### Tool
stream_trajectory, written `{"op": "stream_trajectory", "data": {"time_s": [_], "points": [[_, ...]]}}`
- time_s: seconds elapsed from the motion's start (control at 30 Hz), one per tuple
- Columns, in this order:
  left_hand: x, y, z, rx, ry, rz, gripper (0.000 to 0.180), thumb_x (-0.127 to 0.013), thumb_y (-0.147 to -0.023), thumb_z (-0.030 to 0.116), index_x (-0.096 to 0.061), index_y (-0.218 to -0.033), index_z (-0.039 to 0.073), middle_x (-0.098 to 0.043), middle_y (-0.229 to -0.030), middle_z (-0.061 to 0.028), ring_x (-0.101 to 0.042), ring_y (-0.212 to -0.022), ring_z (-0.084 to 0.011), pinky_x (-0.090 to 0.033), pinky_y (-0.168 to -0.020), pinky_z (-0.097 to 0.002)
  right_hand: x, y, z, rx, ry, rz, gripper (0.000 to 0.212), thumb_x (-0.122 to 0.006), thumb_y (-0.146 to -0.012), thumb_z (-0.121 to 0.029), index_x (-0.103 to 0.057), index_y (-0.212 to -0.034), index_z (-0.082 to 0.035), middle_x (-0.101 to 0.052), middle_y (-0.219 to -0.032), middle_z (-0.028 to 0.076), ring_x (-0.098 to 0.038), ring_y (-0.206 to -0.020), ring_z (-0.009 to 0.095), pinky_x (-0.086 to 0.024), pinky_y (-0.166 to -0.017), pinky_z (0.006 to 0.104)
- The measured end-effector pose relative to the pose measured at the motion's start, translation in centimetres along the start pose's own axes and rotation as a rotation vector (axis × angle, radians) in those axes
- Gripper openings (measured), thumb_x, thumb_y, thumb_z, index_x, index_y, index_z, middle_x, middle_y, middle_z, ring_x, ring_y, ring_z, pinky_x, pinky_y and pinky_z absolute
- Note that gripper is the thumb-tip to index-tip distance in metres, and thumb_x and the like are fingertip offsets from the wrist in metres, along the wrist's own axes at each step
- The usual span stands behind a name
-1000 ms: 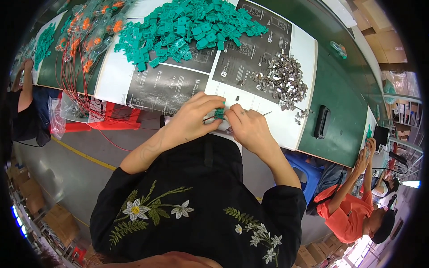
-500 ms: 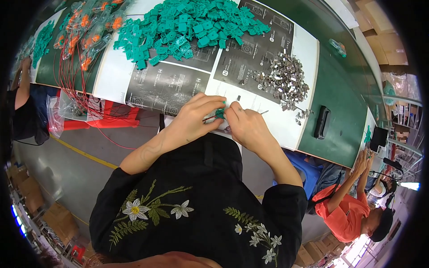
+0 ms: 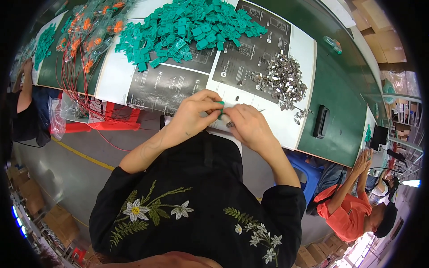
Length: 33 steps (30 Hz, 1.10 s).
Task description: Assembling small green plastic leaf components onto thin wire stems at a factory workstation.
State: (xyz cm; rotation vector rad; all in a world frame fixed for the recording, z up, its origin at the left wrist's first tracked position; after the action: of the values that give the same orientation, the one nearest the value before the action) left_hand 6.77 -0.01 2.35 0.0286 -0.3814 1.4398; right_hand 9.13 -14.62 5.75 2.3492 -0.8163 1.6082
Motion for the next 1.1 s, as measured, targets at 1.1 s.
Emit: {"op": "stream_trajectory", "data": {"time_s": [1.1], "points": [[0.2, 1.4, 1.2, -0.259, -0.244, 0.012, 0.019, -0.069, -0.079, 0.001, -0.064, -0.096, -0.002, -0.059, -0.119, -0.0118, -0.063, -0.089, -0.0261, -0.053, -0.075, -0.0349, 0.2, 0.8, -2.0, 0.142, -1.052, 0.803, 0.04, -0.061, -0.083, -0.019, -0.037, -0.054, -0.01, -0.035, -0.05, 0.002, -0.033, -0.047, 0.015, -0.03, -0.053, 0.0312]]}}
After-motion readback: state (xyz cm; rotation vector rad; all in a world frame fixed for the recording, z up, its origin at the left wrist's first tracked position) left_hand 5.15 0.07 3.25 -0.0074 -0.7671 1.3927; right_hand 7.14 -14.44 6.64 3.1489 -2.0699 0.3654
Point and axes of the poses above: each hand's wrist, its own y-axis away from the middle knuckle, its own x-axis out of the back of the hand, z = x × y, the point moved 5 cm from there along -y, towards the middle knuckle
